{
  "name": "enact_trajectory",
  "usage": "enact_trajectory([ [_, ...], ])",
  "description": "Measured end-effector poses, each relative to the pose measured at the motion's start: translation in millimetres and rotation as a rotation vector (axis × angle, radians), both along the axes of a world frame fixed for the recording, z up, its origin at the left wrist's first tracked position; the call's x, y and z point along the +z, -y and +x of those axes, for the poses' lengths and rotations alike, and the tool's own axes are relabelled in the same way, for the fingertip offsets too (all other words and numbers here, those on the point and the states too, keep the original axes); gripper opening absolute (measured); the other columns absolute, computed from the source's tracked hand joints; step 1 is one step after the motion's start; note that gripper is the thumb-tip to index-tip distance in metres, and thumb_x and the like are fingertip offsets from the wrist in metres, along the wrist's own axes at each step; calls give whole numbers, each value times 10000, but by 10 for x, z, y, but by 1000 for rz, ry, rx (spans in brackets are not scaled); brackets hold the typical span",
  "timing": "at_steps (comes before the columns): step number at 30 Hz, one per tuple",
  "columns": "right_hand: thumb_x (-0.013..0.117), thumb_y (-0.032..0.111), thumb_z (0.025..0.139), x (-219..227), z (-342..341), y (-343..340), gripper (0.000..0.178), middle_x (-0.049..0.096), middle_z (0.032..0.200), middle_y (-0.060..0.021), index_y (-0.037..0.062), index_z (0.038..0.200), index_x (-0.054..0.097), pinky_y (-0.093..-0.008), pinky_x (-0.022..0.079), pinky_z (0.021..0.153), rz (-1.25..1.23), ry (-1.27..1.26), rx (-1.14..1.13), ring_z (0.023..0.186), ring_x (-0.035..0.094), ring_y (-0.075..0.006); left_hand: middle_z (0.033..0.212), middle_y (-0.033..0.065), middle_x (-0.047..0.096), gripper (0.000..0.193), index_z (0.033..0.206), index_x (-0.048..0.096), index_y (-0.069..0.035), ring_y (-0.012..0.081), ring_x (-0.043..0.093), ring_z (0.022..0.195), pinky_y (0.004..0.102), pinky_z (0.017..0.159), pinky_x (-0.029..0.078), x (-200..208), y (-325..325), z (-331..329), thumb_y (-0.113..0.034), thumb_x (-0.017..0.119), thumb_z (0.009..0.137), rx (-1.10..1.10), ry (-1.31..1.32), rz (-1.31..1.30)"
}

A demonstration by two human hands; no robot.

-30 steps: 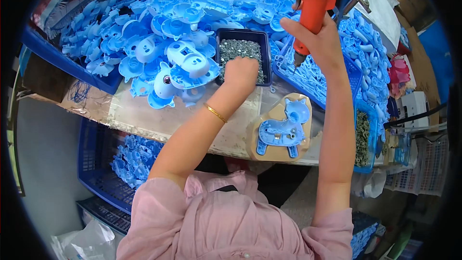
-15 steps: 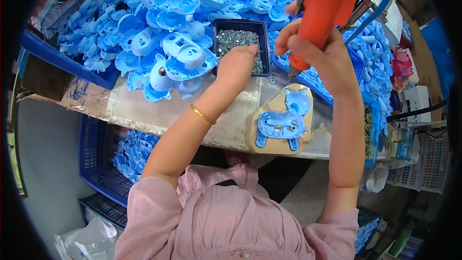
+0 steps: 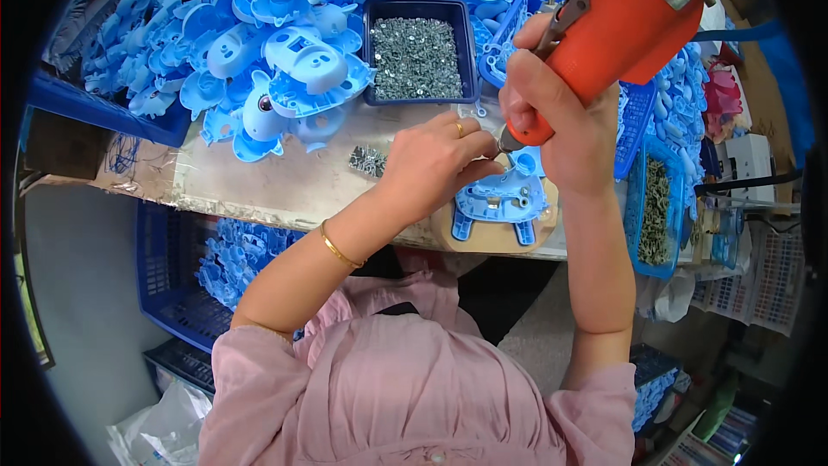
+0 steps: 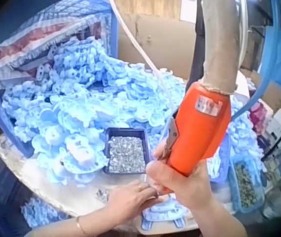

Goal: Assembling blue plastic toy parts using a heat gun and a pneumatic press at a factory workbench.

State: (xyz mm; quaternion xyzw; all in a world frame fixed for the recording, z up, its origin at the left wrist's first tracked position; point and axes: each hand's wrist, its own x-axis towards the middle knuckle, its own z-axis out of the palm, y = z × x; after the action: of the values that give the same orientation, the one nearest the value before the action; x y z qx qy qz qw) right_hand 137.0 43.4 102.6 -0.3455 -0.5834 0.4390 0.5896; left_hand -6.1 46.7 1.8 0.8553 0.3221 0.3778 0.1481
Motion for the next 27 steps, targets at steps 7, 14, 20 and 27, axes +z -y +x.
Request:
enact_trajectory([
  [7, 706, 43, 895, -56, 54, 79, 234, 550, 686, -18, 18, 1089, 577, -238, 382, 488, -19, 19, 4, 538, 505, -82, 811, -4, 619, 194, 877, 662, -149, 218, 630, 823, 369, 643, 520, -9, 109, 33, -311, 754, 822, -11, -48, -20],
  [14, 718, 60, 899, -321, 69, 219, 253, 572, 694, -23, 16, 1101, 571, -227, 384, 480, -96, 15, -25, 542, 522, -83, 1167, 50, 656, 616, 1174, 609, -86, 253, 617, 1066, 373, 850, 529, 59, 240, -68, -403, 843, 700, 13, -178, -120],
  [20, 715, 77, 910, -547, 59, 241, 268, 593, 734, -43, 6, 1123, 568, -235, 404, 496, -84, -18, -59, 585, 543, -87, 1300, 71, 597, 738, 1250, 582, -52, 283, 556, 1181, 406, 978, 473, -87, 303, -93, -400, 860, 662, -44, -218, -190],
  [27, 701, 62, 910, -634, 59, 261, 259, 595, 733, -47, -2, 1123, 570, -244, 420, 514, -105, -30, -59, 578, 544, -96, 1293, 70, 598, 718, 1239, 584, -54, 282, 552, 1189, 401, 970, 475, -171, 322, -79, -386, 858, 664, -35, -230, -205],
])
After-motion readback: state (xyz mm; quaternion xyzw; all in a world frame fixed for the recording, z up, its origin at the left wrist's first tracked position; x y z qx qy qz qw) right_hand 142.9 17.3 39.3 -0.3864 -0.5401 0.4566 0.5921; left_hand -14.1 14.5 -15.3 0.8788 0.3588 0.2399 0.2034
